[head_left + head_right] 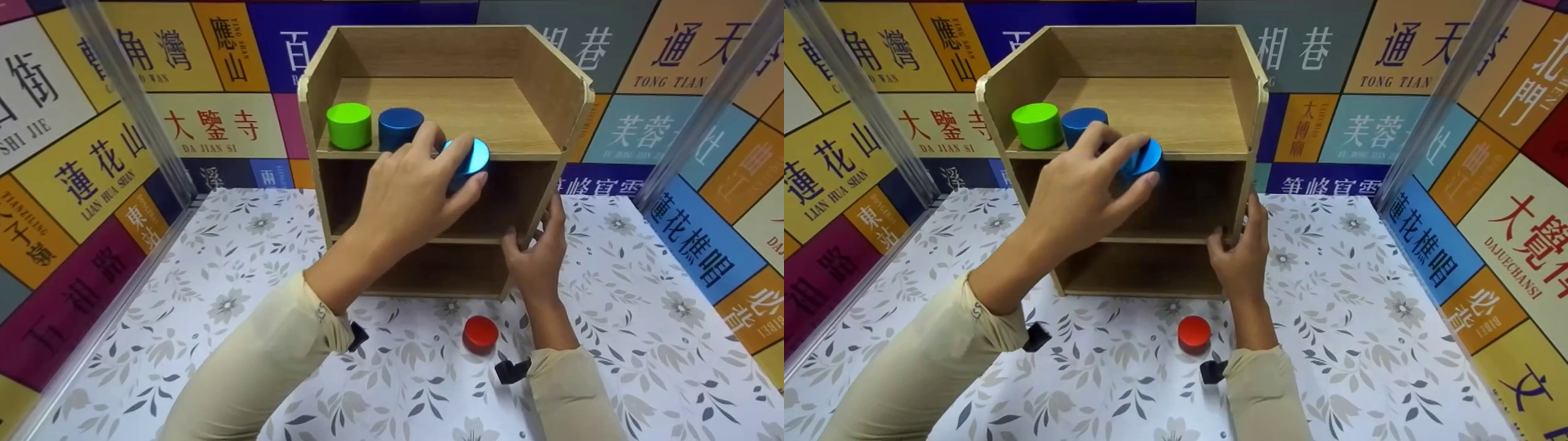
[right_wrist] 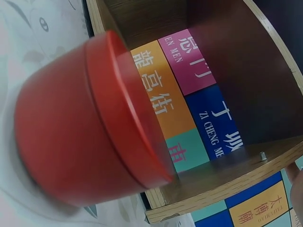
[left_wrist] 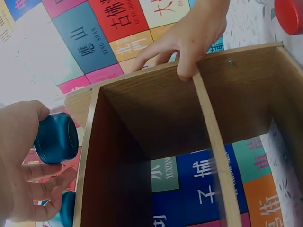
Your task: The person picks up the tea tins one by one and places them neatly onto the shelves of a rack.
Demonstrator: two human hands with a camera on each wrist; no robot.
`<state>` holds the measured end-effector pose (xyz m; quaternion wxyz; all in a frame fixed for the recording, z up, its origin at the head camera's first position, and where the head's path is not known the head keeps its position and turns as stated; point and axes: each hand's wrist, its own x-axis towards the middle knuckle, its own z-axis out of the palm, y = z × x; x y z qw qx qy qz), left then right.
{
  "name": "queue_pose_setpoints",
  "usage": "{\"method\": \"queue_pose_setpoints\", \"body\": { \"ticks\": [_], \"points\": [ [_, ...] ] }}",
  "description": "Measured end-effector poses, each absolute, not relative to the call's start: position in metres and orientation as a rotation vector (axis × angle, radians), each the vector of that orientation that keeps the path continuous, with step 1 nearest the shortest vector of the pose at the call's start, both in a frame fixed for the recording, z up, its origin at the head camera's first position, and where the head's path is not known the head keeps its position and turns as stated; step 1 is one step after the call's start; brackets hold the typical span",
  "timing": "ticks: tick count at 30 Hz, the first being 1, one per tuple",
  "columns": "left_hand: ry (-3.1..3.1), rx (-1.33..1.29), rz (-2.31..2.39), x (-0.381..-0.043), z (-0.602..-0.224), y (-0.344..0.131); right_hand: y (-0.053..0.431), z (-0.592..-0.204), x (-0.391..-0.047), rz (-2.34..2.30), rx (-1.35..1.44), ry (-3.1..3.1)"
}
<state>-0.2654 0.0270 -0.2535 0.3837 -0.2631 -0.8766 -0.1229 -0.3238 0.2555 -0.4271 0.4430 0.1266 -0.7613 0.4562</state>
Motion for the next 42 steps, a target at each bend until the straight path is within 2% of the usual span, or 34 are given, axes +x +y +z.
{"method": "queue_pose_setpoints", "body": {
  "ticks": [10, 42],
  "points": [
    [-2.293, -0.614, -0.294, -0.271, -0.241, 0.030, 0.244, -0.411, -0.307, 1.173, 0.314, -1.854],
    [-2.311, -0.479, -0.179, -0.282, -0.240, 0.038, 0.244, -0.410, -0.306, 1.175, 0.330, -1.855]
  ]
}}
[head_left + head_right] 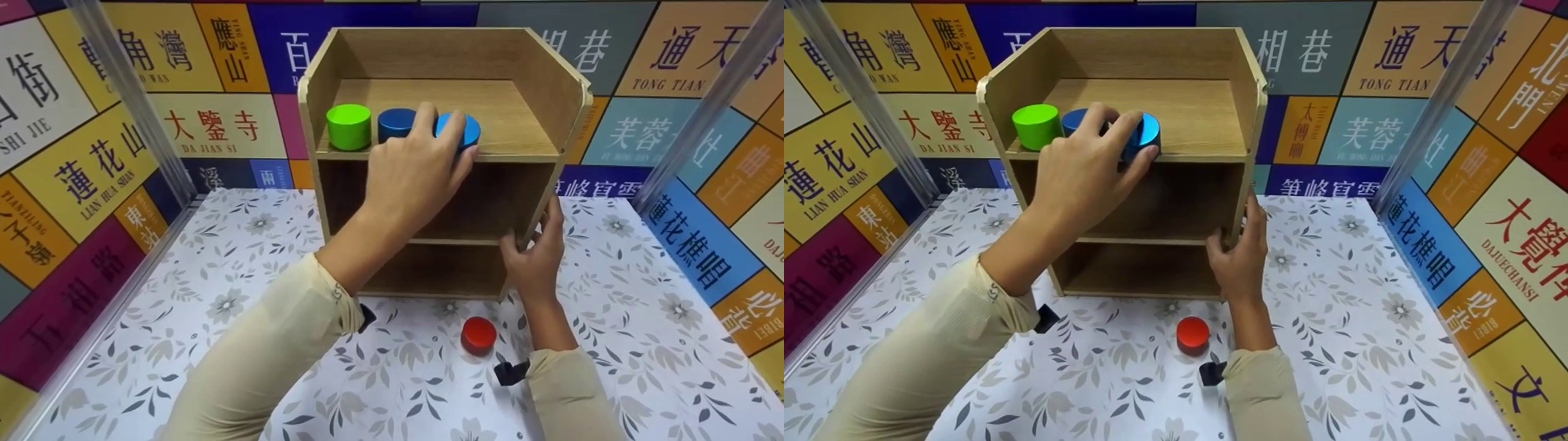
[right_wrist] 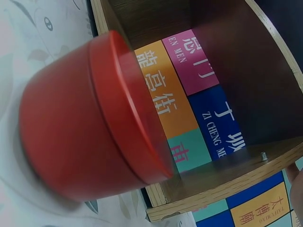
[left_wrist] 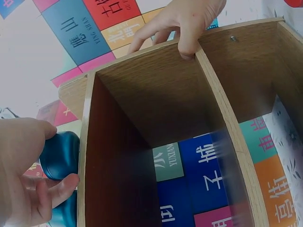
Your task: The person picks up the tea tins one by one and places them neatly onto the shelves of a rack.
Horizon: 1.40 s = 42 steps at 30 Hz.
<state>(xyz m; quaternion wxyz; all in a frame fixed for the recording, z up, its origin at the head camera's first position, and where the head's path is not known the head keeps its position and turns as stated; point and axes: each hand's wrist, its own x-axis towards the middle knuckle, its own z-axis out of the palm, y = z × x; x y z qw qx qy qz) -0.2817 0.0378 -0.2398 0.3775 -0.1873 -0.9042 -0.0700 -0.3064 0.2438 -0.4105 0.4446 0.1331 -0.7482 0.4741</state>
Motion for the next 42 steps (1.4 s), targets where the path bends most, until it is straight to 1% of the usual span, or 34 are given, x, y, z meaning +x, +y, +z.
{"method": "queue_pose_setpoints", "body": {
  "ticks": [10, 18, 27, 42],
  "points": [
    [-2.280, -0.432, -0.153, -0.286, -0.242, 0.043, 0.244, -0.413, -0.308, 1.194, 0.307, -1.853],
    [-2.299, -0.446, -0.155, -0.287, -0.244, 0.043, 0.245, -0.411, -0.305, 1.198, 0.290, -1.859],
    [-2.315, -0.449, -0.161, -0.288, -0.245, 0.044, 0.247, -0.417, -0.312, 1.209, 0.281, -1.861],
    [-2.163, -0.440, -0.095, -0.274, -0.250, 0.039, 0.249, -0.417, -0.313, 1.194, 0.301, -1.867]
  ]
}}
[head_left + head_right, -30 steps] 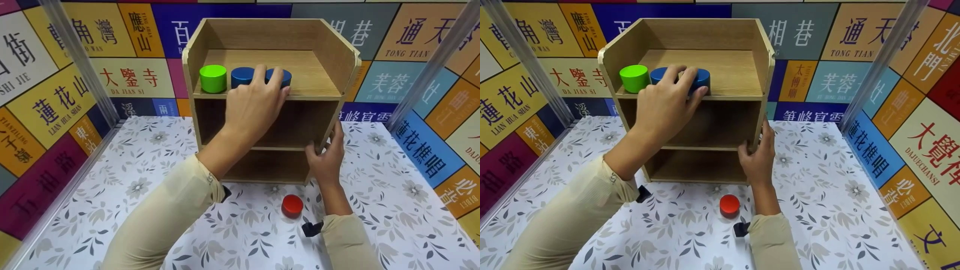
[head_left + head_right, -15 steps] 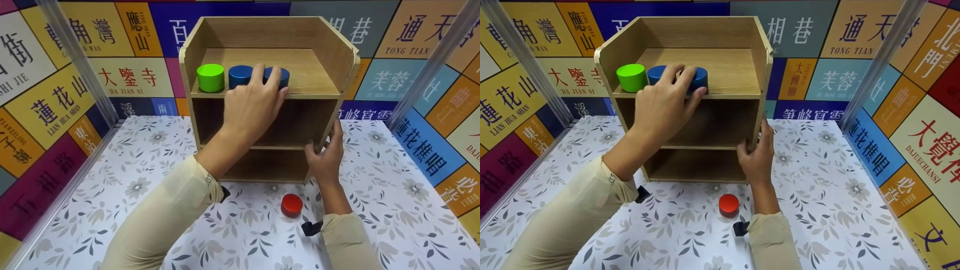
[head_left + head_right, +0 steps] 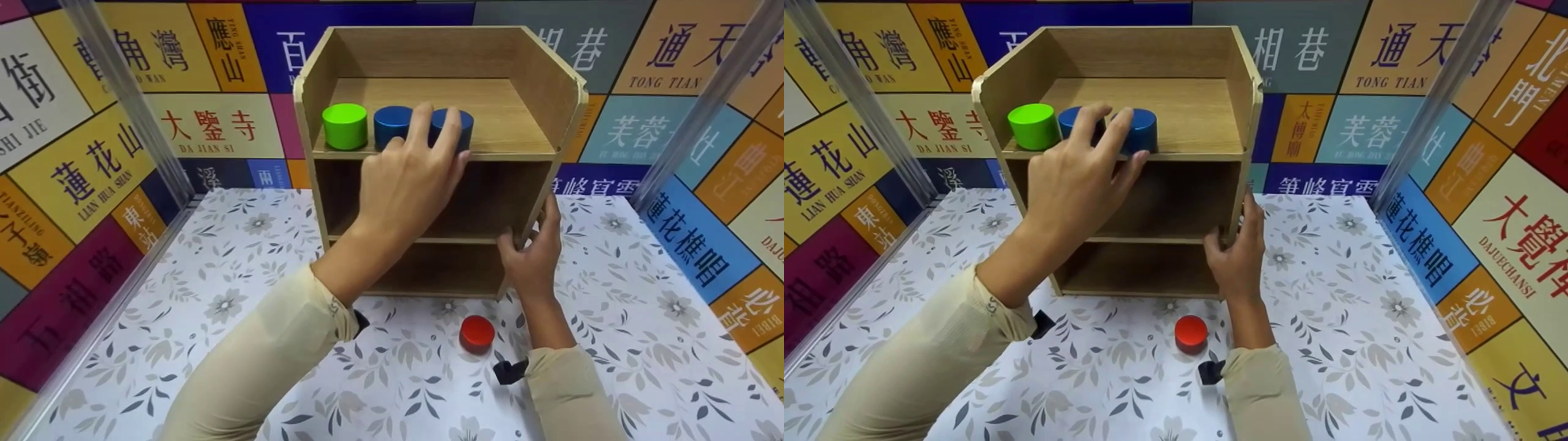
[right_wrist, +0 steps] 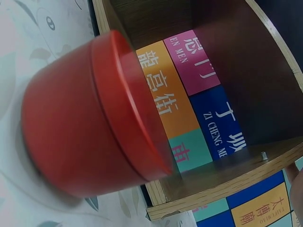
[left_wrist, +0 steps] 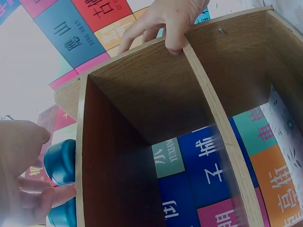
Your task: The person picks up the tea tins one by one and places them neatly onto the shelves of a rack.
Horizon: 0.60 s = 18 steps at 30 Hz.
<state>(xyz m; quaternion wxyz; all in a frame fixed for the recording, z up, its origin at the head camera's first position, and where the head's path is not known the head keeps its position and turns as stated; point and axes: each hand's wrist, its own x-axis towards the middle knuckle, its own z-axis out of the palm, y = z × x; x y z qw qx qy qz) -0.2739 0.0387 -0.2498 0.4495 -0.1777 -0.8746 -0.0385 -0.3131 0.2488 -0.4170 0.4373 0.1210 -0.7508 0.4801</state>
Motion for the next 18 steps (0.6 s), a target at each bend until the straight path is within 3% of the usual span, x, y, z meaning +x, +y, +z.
{"method": "queue_pose_setpoints", "body": {
  "ticks": [18],
  "points": [
    [-1.945, -0.575, -0.010, -0.244, -0.284, 0.030, 0.244, -0.411, -0.308, 1.174, 0.312, -1.876]
  ]
}}
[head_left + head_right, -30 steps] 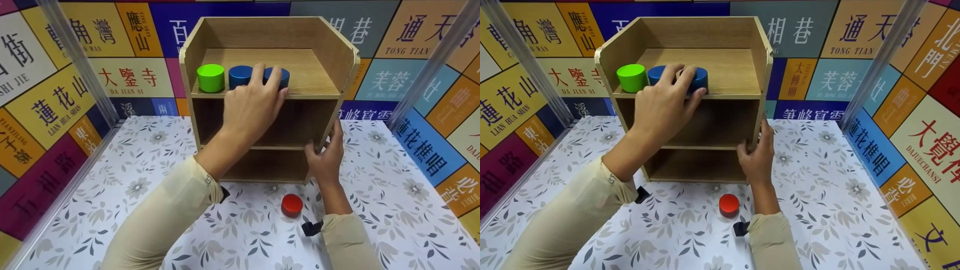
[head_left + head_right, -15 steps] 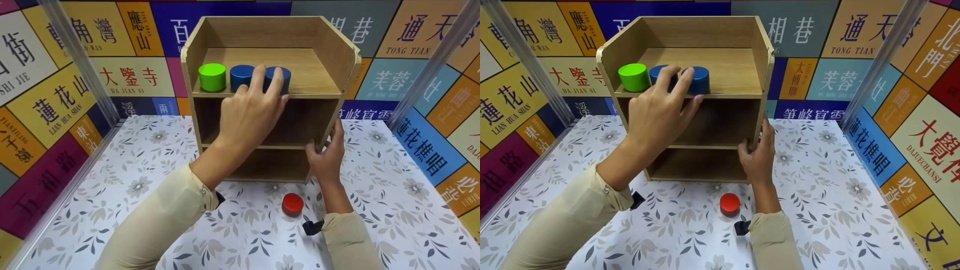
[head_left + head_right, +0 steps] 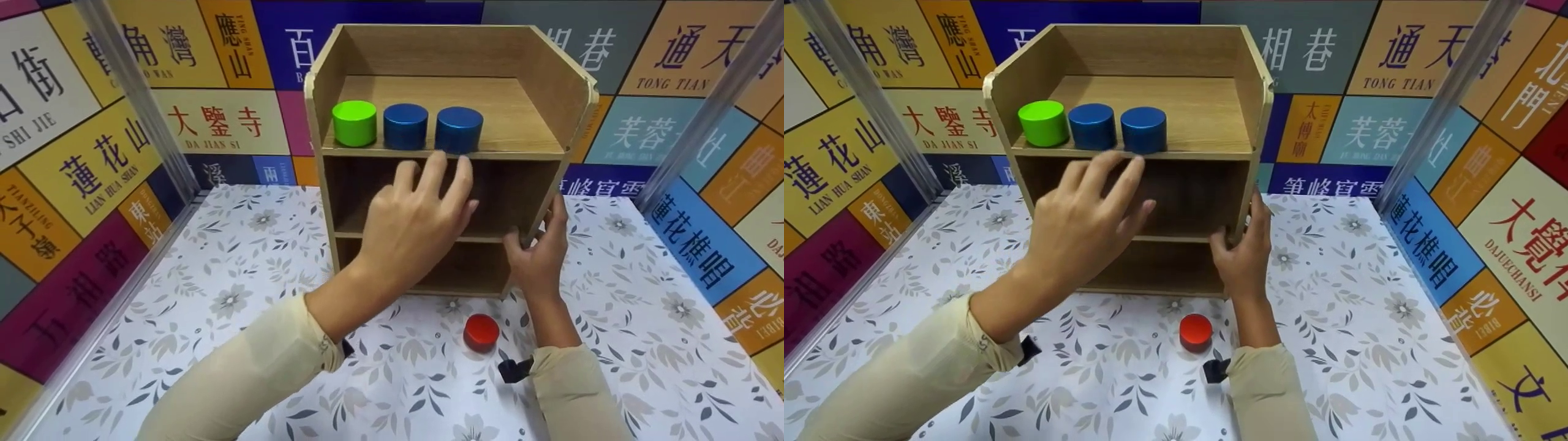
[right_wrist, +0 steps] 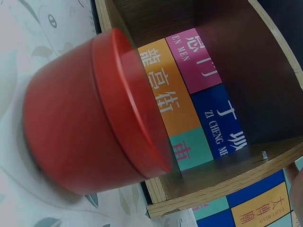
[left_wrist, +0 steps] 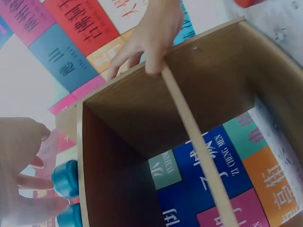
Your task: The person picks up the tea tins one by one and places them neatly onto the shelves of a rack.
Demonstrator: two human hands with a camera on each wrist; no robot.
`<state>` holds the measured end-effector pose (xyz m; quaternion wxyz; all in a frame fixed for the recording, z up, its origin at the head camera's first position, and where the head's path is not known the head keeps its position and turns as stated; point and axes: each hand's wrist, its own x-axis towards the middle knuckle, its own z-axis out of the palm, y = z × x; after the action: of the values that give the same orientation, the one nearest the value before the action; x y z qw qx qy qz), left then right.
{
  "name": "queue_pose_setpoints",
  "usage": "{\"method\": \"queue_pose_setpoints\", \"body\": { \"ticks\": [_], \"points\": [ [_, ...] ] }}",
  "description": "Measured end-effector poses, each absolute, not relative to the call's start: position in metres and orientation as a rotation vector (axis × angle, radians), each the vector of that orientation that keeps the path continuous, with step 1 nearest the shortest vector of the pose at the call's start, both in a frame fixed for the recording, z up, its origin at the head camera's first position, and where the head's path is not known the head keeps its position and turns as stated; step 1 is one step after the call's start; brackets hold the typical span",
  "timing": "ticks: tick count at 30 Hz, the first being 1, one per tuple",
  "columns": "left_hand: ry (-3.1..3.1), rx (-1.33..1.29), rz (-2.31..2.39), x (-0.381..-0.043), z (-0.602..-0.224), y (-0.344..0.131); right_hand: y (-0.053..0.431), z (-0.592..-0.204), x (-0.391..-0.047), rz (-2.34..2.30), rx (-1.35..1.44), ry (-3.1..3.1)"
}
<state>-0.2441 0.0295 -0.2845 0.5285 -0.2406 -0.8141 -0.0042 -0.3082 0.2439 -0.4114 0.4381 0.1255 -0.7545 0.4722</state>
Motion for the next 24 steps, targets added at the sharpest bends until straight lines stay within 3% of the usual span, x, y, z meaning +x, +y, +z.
{"method": "queue_pose_setpoints", "body": {
  "ticks": [24],
  "points": [
    [-2.151, -0.992, 0.202, -0.230, -0.421, 0.060, 0.261, -0.438, -0.336, 1.149, 0.309, -1.847]
  ]
}}
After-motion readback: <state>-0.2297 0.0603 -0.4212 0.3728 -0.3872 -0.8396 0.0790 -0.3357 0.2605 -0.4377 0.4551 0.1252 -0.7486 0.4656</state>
